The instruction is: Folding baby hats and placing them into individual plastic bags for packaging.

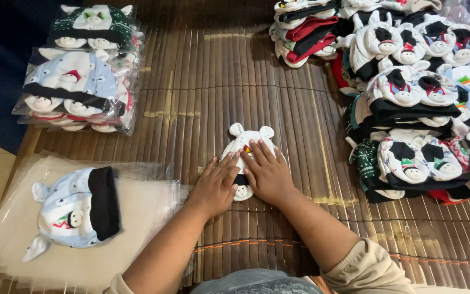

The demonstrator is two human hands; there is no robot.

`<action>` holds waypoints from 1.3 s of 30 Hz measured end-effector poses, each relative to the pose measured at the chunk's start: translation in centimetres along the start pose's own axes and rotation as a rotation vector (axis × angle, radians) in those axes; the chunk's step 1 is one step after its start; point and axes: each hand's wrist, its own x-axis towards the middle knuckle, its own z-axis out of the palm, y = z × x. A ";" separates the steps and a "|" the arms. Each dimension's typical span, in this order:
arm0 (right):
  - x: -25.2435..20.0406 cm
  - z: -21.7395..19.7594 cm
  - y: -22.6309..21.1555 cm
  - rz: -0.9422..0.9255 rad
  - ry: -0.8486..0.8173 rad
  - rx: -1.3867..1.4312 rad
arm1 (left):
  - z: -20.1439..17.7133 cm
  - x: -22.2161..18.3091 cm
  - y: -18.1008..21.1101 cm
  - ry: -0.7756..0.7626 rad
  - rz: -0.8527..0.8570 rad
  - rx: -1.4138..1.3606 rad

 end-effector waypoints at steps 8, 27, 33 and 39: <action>-0.2 0.0 0.1 0.006 0.009 0.031 | -1.3 1.2 1.3 0.261 0.129 0.253; -0.7 -3.7 -10.1 -0.126 -0.209 1.291 | -18.2 4.2 4.7 0.668 -0.128 -0.413; -0.4 1.0 -14.9 0.021 -0.653 1.973 | -18.5 3.4 4.0 0.734 -0.200 -0.680; -0.2 2.4 -17.1 0.206 -0.471 1.907 | -19.0 1.4 1.8 0.707 -0.268 -0.634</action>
